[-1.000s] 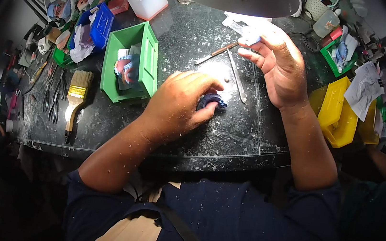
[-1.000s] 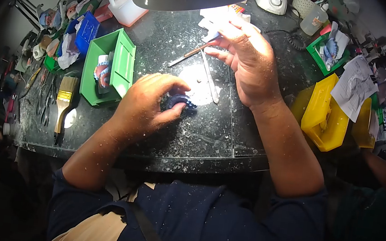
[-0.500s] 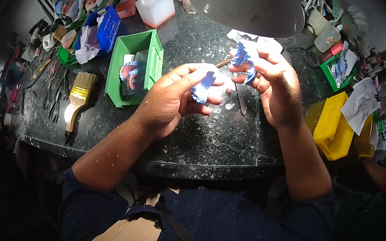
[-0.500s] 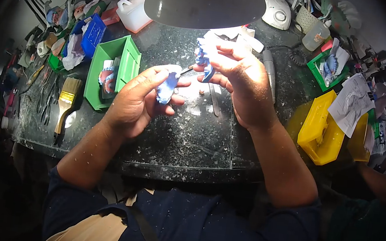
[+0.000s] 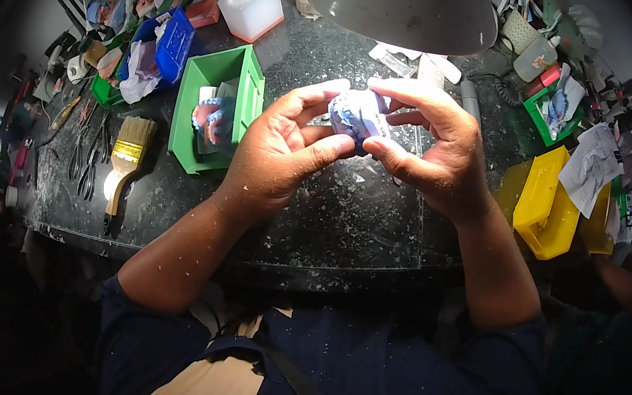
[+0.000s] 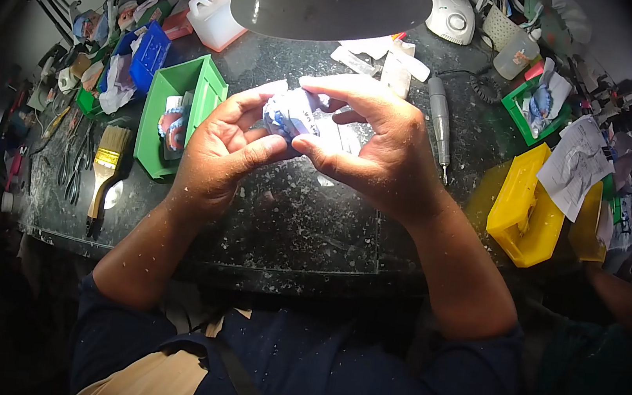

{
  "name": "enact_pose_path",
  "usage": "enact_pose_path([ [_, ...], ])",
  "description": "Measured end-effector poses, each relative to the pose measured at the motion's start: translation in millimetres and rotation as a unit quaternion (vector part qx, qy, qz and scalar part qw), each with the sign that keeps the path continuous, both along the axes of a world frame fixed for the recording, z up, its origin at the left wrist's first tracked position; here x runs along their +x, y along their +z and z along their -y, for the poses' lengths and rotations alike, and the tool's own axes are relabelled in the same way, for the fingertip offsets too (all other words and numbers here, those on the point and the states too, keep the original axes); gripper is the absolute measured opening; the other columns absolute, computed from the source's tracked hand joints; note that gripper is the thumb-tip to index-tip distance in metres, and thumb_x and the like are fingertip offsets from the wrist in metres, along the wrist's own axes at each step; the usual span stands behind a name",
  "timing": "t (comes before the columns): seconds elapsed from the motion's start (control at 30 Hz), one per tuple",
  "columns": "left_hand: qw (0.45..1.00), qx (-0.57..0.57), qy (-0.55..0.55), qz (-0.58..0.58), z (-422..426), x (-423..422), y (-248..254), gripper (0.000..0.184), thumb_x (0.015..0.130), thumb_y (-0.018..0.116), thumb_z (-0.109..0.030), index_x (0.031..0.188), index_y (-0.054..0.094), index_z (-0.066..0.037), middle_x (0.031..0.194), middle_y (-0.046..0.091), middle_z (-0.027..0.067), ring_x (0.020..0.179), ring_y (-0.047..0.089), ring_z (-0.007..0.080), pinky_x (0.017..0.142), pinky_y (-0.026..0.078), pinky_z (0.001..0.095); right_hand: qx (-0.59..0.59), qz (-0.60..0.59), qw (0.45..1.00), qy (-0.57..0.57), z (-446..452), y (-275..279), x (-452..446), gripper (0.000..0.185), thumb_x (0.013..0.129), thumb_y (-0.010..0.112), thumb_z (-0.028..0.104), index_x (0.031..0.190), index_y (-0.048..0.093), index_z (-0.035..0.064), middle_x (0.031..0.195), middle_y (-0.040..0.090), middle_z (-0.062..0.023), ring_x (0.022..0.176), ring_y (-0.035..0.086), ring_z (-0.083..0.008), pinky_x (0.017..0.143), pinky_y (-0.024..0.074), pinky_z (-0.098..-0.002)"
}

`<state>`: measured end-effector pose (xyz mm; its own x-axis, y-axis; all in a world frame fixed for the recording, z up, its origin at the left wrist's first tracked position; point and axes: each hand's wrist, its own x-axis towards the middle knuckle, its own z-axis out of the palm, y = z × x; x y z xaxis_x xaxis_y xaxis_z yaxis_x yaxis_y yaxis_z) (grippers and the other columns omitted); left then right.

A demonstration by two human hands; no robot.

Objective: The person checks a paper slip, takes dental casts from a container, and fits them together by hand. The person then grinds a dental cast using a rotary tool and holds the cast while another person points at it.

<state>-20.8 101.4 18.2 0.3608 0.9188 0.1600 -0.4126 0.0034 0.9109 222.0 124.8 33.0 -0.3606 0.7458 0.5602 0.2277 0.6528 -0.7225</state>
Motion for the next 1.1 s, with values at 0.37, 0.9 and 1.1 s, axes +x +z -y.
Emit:
enact_pose_path([
  [0.37,1.0,-0.016,0.006,-0.004,-1.8,-6.4,1.7,0.064,0.098,0.08,0.0,0.153,0.048,0.005,0.145,0.063,0.0229,0.126,0.071,0.0248,0.109,0.06,0.0386,-0.163,-0.089,0.981,0.062,6.2,-1.1,-0.7,0.059,0.093,0.091,0.023,0.141,0.069,-0.0036,0.126,0.078,-0.019,0.114,0.077,-0.0233,0.101,0.0623,-0.0381],
  [0.9,0.999,-0.026,0.037,0.001,-5.0,-2.5,-5.1,0.055,0.103,0.079,-0.015,0.147,0.052,0.004,0.134,0.069,0.0178,0.12,0.071,0.021,0.103,0.061,0.0361,-0.176,-0.078,0.977,0.089,3.2,-7.3,1.3,0.064,0.093,0.09,0.019,0.147,0.064,-0.0038,0.125,0.077,-0.0198,0.112,0.077,-0.0217,0.1,0.0635,-0.0378],
  [1.1,0.999,-0.024,0.014,-0.038,-5.0,-5.0,-3.2,0.052,0.106,0.074,-0.013,0.151,0.052,0.004,0.137,0.07,0.017,0.12,0.071,0.0196,0.099,0.062,0.0341,-0.159,-0.073,0.983,0.053,3.7,-5.9,-1.9,0.068,0.088,0.094,0.022,0.144,0.065,-0.0034,0.124,0.077,-0.0192,0.111,0.077,-0.0219,0.099,0.0641,-0.0387],
])
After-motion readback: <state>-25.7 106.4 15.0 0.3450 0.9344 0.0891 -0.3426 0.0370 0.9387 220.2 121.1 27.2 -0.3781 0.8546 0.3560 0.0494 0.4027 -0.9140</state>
